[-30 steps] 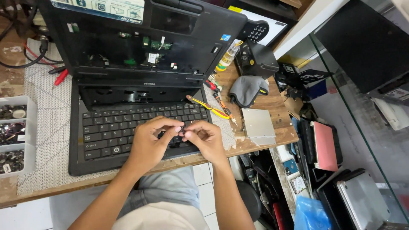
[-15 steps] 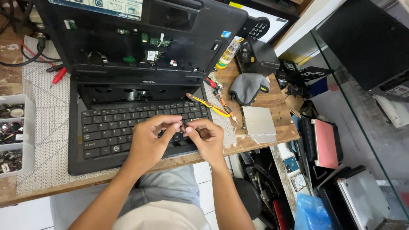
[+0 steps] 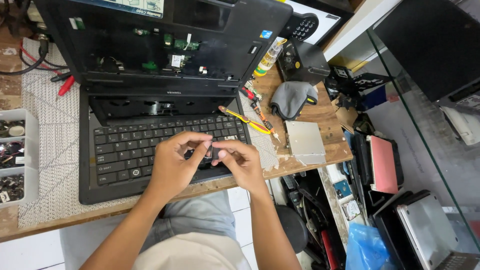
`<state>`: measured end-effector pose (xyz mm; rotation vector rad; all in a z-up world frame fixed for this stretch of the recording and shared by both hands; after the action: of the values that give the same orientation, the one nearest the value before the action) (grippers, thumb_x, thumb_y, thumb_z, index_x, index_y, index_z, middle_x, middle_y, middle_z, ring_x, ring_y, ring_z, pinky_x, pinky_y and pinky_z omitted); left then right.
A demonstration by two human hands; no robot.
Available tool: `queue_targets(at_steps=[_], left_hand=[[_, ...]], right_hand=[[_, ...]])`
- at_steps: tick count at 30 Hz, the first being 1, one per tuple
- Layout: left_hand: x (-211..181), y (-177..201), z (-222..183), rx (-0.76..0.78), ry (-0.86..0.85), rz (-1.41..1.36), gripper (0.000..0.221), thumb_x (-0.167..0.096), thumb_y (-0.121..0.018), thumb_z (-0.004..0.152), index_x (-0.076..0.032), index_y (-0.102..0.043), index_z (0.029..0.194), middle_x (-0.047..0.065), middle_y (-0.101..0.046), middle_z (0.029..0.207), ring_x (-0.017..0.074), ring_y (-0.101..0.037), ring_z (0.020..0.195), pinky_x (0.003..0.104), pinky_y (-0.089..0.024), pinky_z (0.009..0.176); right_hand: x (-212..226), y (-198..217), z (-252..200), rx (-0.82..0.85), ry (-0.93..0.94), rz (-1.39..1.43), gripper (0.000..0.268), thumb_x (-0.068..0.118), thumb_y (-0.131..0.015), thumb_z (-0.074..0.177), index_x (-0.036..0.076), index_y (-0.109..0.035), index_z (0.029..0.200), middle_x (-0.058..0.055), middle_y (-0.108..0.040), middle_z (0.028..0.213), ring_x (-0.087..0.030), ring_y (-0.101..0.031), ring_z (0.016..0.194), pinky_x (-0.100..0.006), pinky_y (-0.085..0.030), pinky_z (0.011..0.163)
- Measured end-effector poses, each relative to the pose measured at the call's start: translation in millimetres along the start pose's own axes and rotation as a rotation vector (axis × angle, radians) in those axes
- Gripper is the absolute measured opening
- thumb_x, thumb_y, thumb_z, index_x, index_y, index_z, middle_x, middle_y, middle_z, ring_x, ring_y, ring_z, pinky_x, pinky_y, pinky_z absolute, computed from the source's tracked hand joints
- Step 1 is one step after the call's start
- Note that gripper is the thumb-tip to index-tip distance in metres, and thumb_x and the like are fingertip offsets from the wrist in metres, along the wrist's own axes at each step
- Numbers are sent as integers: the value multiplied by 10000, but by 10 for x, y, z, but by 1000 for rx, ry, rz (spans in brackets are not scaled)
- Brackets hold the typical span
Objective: The person reattaches keycaps to the keyboard of a partially disassembled laptop. They align each keycap over its scissor mechanism by hand, press it down to clip it in place, and use a yellow-handled screwdriver to press and seat the keycaps, working across the keyboard one key at a time.
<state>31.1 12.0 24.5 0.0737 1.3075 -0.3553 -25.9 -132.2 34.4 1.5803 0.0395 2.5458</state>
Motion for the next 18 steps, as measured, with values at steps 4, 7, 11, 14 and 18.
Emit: queue_targets(at_steps=[4,7,11,14,18], left_hand=[[17,2,9,-5,3,4,114,44,-722,854,13,-791,940,128,-749,729,177,-748,688,316,-599,710],[64,3,18,-1,23,27,115,5,-743,857,-7,-805,952,117,-760,752,176,-753,719,314,-597,727],[10,-17,40,17,-5,109,123,-13,-733,860,-30,-809,956,123,-763,776,219,-767,747,321,-595,737],[-27,-48,36,33,-31,147,139,-8,-736,843,-38,-807,958,124,-759,790,238,-770,763,335,-597,747],[21,-90,23,78,5,181,210,-32,-743,830,-79,-810,1024,99,-778,856,243,-777,824,359,-589,804]], right_hand=[[-21,24,5,11,34,-6,206,-69,-568,960,-96,-722,1094,-192,-732,752,-213,-712,708,-367,-609,701],[-96,34,11,-15,4,-31,272,-140,-724,822,-105,-717,1092,-171,-722,742,-192,-691,708,-363,-594,697],[-223,226,47,-132,-26,-77,114,-52,-728,880,-33,-743,991,-110,-674,732,-131,-621,733,-298,-538,692],[-185,230,87,-149,-36,-81,41,-2,-716,917,6,-750,938,-74,-607,762,-107,-543,783,-273,-495,715],[-482,305,19,-152,-159,100,90,17,-676,947,-55,-705,992,-119,-650,745,-148,-652,701,-286,-555,684]])
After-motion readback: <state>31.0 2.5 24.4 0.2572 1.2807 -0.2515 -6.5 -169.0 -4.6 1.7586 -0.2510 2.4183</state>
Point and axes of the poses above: each hand's wrist, its own z-axis towards the middle knuckle, its own y-axis out of the back of the hand, x = y × z, the point moved 10 cm from there along z, towards the middle knuckle
